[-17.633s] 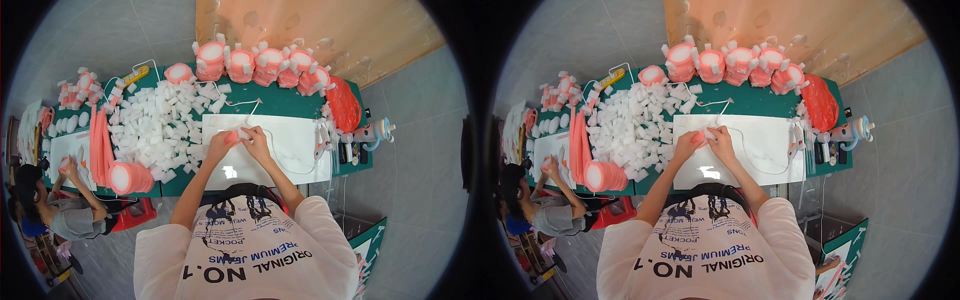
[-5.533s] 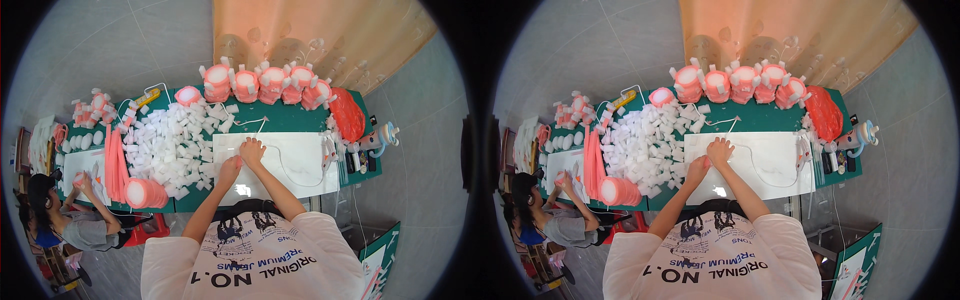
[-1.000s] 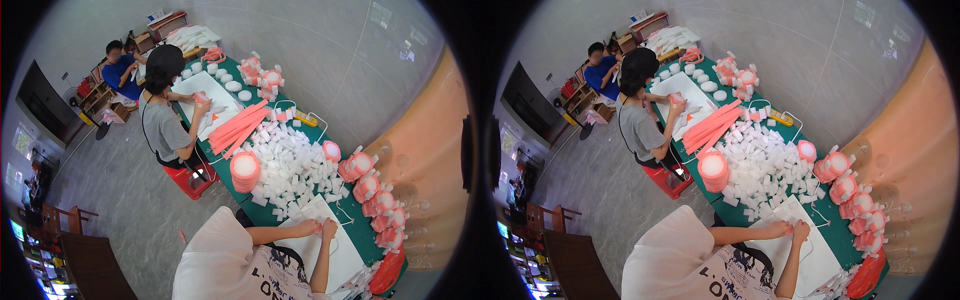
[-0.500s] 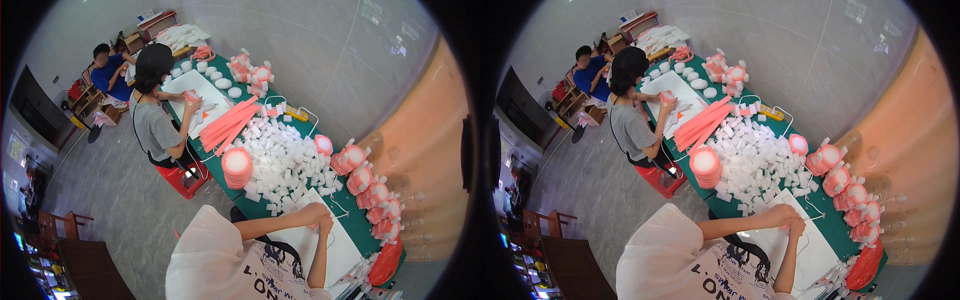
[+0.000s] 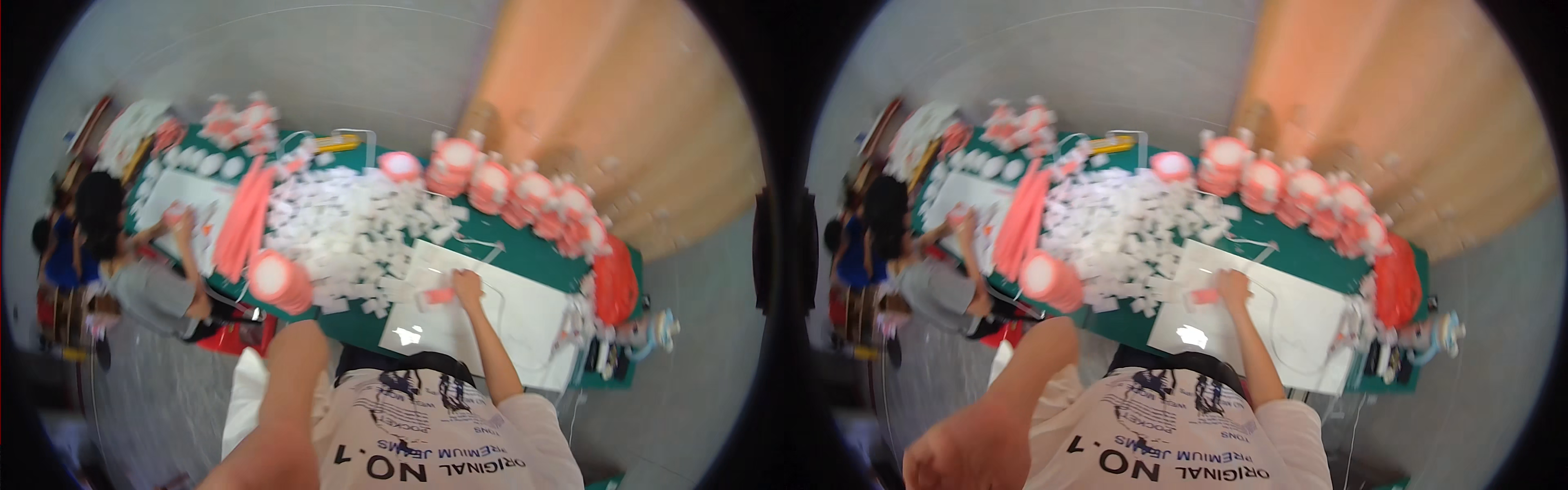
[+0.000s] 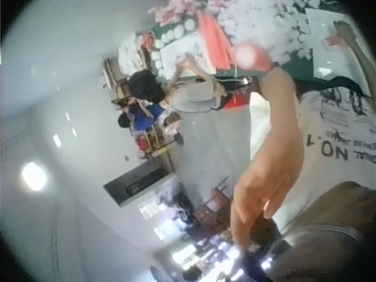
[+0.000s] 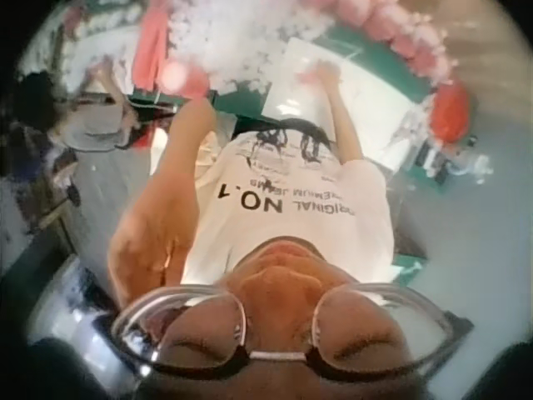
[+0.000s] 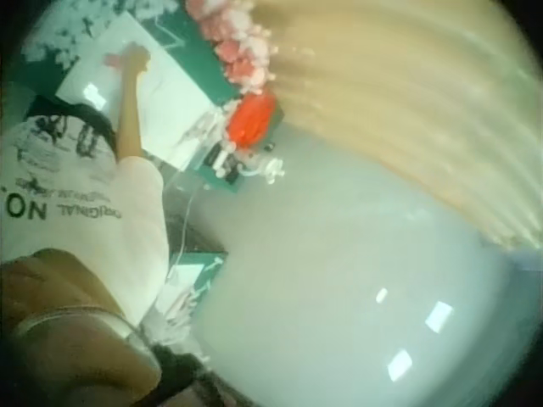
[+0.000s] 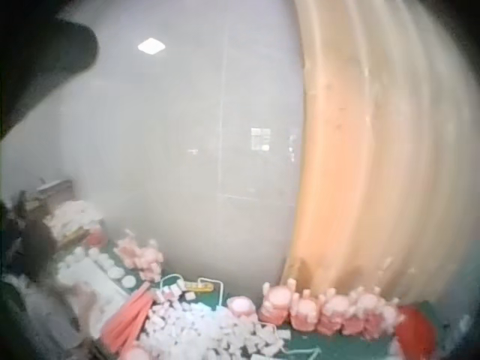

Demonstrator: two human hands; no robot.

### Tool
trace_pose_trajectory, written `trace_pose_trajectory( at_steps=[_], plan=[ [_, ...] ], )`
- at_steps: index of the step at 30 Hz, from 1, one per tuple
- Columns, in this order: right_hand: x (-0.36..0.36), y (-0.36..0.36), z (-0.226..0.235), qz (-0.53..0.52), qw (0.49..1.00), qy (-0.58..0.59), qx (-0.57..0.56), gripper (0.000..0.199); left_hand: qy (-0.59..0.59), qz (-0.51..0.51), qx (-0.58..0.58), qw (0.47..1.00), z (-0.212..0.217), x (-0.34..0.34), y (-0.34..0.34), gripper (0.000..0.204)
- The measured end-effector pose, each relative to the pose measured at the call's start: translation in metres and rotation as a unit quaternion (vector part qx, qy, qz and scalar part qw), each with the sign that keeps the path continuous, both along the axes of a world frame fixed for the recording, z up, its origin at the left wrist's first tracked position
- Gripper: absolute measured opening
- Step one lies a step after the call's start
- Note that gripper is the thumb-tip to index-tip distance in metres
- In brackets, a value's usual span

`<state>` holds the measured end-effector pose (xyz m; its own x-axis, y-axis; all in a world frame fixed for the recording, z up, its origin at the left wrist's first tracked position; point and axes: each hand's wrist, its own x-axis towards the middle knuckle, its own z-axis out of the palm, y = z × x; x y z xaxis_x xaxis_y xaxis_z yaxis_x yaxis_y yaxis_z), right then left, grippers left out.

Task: Glue white foam pieces onto a pink cylindrical base using a glue gun to create a small decorative object.

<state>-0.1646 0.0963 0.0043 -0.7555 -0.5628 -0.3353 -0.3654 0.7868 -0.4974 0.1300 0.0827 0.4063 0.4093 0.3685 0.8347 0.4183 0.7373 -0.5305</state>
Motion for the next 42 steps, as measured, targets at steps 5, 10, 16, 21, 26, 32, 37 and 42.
trace_pose_trajectory(
  at_steps=[5,10,16,21,26,32,37,42],
  plan=[
    [0.027,-0.014,0.032,-0.015,0.999,0.0,0.03,0.041,-0.283,-0.469,-0.213,0.809,-0.009,0.016,-0.001,0.04],
    [0.016,-0.005,0.021,-0.043,0.999,0.002,0.032,0.04,-0.318,-0.457,-0.087,0.826,-0.064,0.062,0.004,0.04],
    [0.023,-0.012,0.029,-0.037,0.999,-0.007,0.029,0.039,-0.383,-0.379,0.075,0.839,-0.091,0.06,0.001,0.04],
    [0.02,-0.008,0.022,-0.058,0.997,0.044,0.014,0.034,-0.428,-0.319,0.2,0.822,-0.128,0.048,-0.013,0.041],
    [0.016,-0.004,0.026,-0.068,0.996,0.044,0.035,0.034,-0.471,-0.248,0.314,0.786,-0.154,0.018,-0.032,0.041],
    [0.03,-0.019,0.029,-0.03,0.999,0.02,0.03,0.035,-0.512,-0.102,0.453,0.723,-0.171,0.028,-0.007,0.041],
    [0.008,0.001,0.014,-0.078,0.996,0.013,0.041,0.036,-0.546,-0.041,0.523,0.653,-0.195,-0.145,-0.065,0.042],
    [0.019,-0.013,0.028,-0.042,0.997,-0.024,0.059,0.04,-0.716,0.111,0.397,0.563,-0.369,-0.142,-0.063,0.053]
  ],
)
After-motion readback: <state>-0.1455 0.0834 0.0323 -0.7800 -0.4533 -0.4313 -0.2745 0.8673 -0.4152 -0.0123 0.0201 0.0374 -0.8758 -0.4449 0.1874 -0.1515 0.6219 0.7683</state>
